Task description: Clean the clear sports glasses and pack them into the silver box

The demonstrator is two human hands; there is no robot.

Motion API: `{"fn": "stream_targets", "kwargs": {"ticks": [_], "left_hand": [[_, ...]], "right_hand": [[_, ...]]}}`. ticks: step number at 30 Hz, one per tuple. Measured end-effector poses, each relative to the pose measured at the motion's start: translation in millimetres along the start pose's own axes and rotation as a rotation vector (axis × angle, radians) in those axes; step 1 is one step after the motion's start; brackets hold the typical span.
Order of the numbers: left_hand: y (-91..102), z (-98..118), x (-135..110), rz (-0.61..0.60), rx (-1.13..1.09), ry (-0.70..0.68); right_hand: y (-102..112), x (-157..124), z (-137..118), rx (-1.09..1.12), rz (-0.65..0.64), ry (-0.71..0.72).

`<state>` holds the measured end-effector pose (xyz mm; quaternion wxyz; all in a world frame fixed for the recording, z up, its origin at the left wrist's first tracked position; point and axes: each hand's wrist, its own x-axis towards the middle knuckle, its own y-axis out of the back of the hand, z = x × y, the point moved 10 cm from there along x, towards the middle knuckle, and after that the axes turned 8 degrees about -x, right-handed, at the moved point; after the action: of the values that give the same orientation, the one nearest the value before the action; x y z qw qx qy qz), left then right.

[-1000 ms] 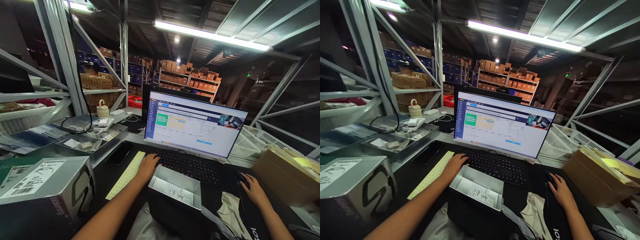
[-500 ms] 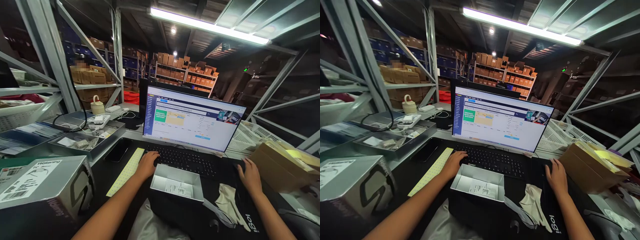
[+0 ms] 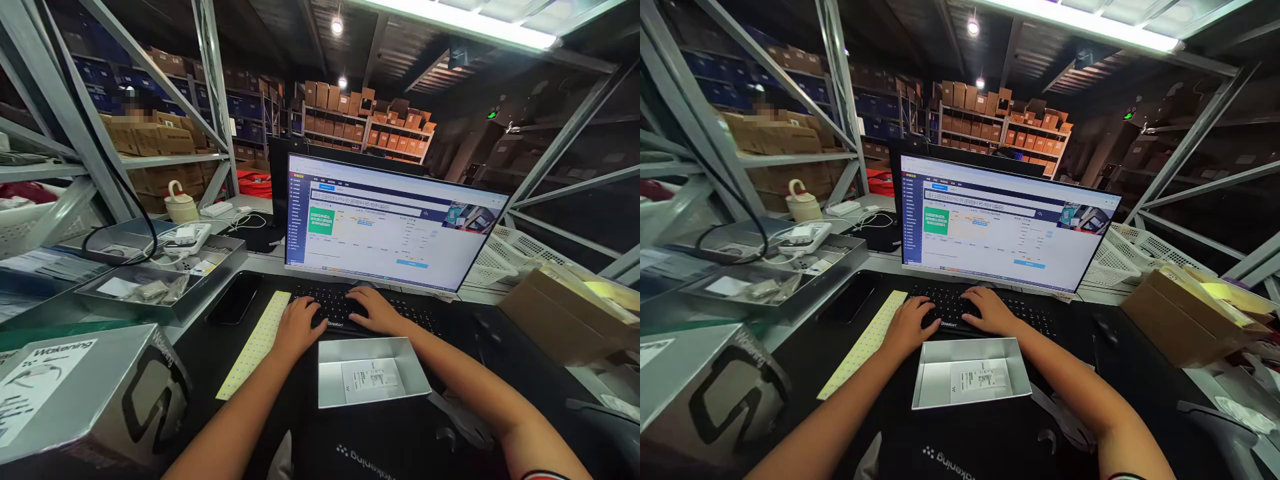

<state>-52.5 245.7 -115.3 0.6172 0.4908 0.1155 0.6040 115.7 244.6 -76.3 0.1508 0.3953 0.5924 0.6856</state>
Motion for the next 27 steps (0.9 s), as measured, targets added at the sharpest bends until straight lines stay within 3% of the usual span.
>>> {"fn": "stream_targets", "kwargs": {"ticks": [5,11,27], "left_hand": [[-3.4,7,0,0.000,-0.005,-0.012],[-9.9,19,1,-0.037,0.027,-0.040],[-12.6,21,2,-0.037,0.141,0.000]], "right_hand": [[-13,-8,-15,0.008,0.000,-0.053],[-25,-16,-14,-0.031,-0.003,-0.170],[-17,-21,-19,-0.064,0.016,-0.208]]}}
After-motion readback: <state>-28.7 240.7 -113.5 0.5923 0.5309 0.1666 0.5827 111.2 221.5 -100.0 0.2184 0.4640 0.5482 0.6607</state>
